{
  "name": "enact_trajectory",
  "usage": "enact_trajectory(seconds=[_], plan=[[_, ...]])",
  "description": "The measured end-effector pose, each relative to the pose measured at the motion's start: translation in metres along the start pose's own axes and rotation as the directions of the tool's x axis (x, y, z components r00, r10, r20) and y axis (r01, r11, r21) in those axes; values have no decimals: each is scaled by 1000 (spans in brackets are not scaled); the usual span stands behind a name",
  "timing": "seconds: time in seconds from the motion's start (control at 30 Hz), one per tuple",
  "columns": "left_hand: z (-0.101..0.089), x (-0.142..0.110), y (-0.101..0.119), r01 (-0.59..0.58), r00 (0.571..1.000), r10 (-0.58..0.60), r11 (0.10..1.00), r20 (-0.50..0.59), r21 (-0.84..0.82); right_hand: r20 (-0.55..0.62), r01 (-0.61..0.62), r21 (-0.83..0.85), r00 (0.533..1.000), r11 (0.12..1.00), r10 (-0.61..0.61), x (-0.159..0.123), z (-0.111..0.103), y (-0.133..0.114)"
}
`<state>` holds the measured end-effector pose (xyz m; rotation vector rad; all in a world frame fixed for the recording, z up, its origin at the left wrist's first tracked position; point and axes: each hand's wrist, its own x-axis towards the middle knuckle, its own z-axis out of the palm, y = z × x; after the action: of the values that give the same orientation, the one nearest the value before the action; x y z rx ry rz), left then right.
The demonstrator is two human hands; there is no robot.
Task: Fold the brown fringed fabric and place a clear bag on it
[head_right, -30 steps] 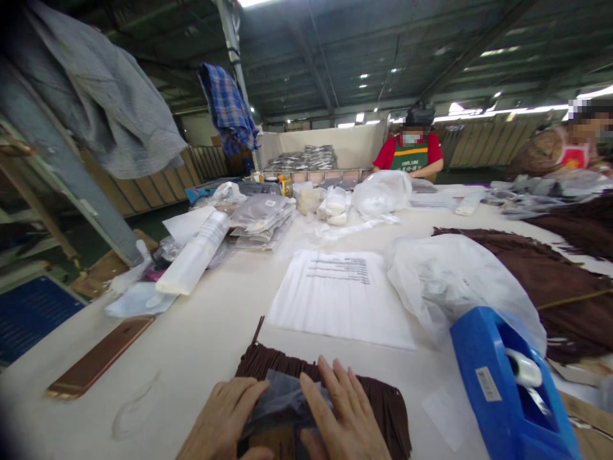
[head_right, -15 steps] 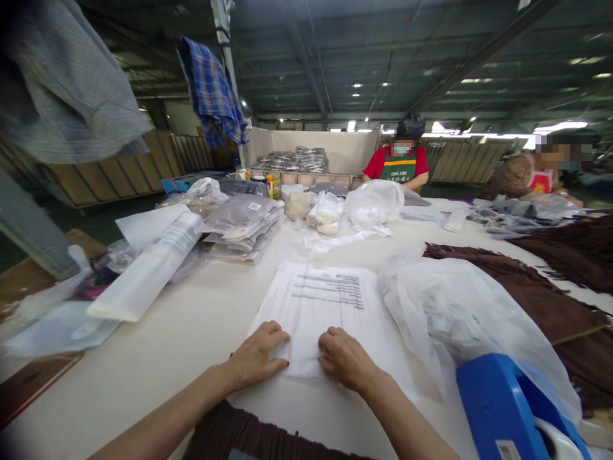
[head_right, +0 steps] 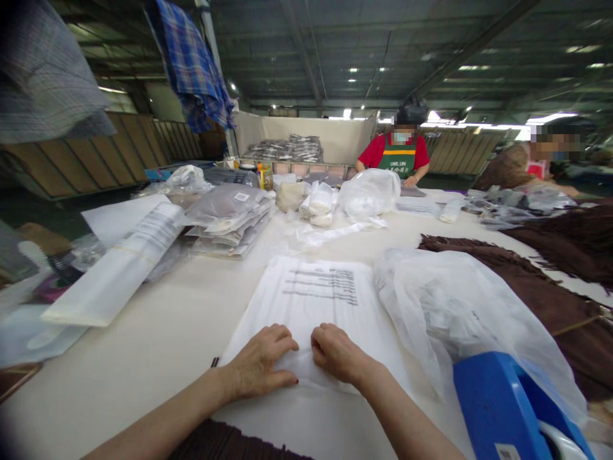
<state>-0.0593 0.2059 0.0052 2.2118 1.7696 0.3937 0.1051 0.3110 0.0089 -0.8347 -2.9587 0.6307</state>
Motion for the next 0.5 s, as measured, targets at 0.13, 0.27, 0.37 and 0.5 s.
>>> enact_trajectory(seconds=[0.13, 0.27, 0.37, 0.5], plan=[[0, 5, 0, -4, 1000, 4, 1000, -6, 23, -7, -4, 14, 1000, 1000, 5, -1, 1, 1], [-3, 8, 3, -41, 999, 40, 996, 14, 82, -12, -2, 35, 1000, 999, 2, -2, 1, 1], [-3, 8, 10, -118, 992, 109, 981, 61, 154, -25, -4, 49, 1000, 999, 5, -3, 0, 0], [1, 6, 21, -166, 984, 142, 952, 109, 258, -45, -5, 70, 999, 998, 8, -4, 2, 0]])
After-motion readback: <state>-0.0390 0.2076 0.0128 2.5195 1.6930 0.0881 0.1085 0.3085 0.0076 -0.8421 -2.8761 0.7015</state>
